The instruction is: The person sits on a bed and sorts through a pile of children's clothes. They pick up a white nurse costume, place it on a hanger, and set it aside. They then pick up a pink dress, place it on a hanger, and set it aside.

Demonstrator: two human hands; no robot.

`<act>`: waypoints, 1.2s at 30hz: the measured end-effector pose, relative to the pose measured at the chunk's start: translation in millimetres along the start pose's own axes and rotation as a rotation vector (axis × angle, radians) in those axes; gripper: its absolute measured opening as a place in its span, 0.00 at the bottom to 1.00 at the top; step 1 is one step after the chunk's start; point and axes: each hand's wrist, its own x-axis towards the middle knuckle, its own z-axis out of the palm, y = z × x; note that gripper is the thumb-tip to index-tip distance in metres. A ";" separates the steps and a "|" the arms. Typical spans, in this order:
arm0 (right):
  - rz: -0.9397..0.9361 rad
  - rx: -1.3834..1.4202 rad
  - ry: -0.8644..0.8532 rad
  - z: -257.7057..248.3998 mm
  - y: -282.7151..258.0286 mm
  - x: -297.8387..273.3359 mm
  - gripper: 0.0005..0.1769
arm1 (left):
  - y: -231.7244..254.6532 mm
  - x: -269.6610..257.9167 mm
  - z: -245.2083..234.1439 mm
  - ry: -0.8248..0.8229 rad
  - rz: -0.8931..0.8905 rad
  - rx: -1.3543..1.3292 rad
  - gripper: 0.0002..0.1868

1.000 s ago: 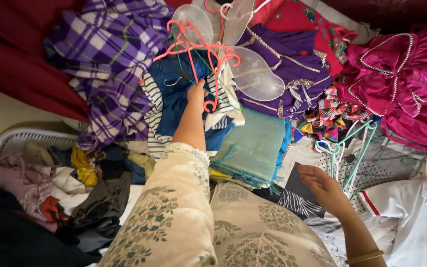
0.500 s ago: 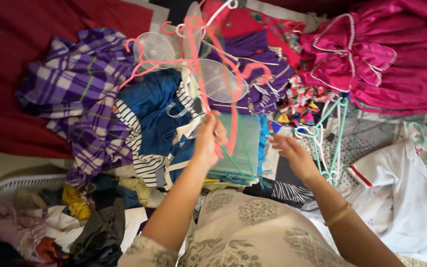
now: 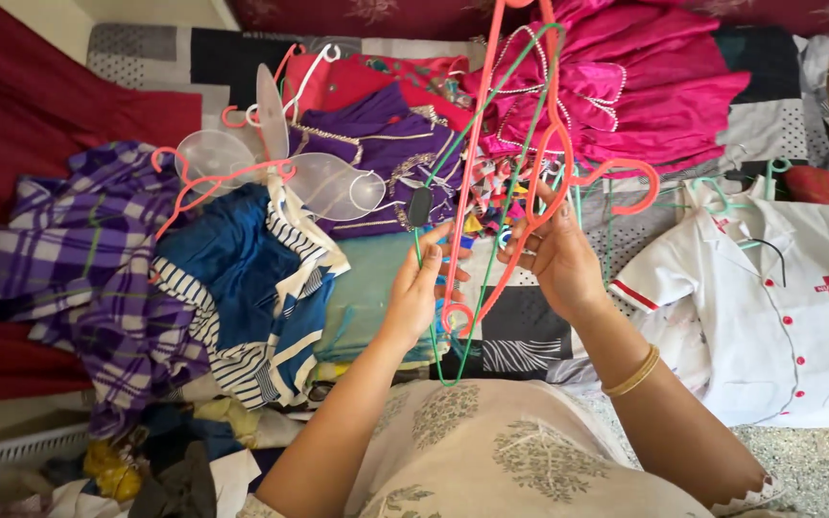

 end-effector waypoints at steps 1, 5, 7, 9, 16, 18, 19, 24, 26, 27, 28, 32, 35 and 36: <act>-0.032 -0.031 0.021 -5.4 -2.8 0.5 0.26 | -2.8 3.0 4.7 -0.017 0.018 -0.003 0.31; -0.213 -0.210 0.214 -53.5 -19.8 12.9 0.20 | -4.9 17.5 19.7 0.037 0.210 0.150 0.31; -0.286 -0.334 0.316 -86.9 -35.4 22.8 0.19 | 9.1 19.9 18.4 0.038 0.197 0.321 0.30; -0.321 -0.471 0.368 -116.1 -51.8 28.2 0.18 | 29.0 16.7 17.7 0.056 0.221 0.512 0.29; -0.083 -0.340 0.271 -145.5 -64.1 25.1 0.19 | 50.2 13.8 49.4 0.122 0.245 0.774 0.25; -0.025 -0.262 0.226 -134.3 -47.8 21.9 0.19 | 40.3 15.2 62.1 0.144 0.230 0.716 0.25; -0.014 -0.262 0.202 -126.4 -37.2 18.5 0.17 | 34.5 15.8 69.2 0.168 0.225 0.696 0.24; 0.017 -0.186 0.055 -75.5 5.7 -3.3 0.08 | 5.4 17.1 102.8 0.290 0.375 0.845 0.21; 0.028 -0.117 -0.005 -63.4 3.1 -7.8 0.09 | -2.5 16.3 113.7 0.314 0.381 0.895 0.21; 0.036 -0.081 -0.033 -59.8 0.1 -10.2 0.10 | -5.0 14.1 118.2 0.320 0.394 0.918 0.21; 0.034 -0.058 -0.057 -57.1 -3.4 -10.5 0.10 | -6.6 11.6 122.6 0.324 0.409 0.941 0.21; 0.057 0.045 -0.135 -51.7 -7.1 -10.8 0.11 | -5.6 4.6 138.2 0.290 0.547 0.994 0.23; 0.115 0.079 -0.129 -47.5 0.4 -14.1 0.15 | -4.5 -0.9 147.3 0.285 0.466 0.897 0.25; 0.137 0.082 -0.118 -47.2 3.5 -15.0 0.17 | -5.1 -1.8 149.3 0.298 0.439 0.901 0.25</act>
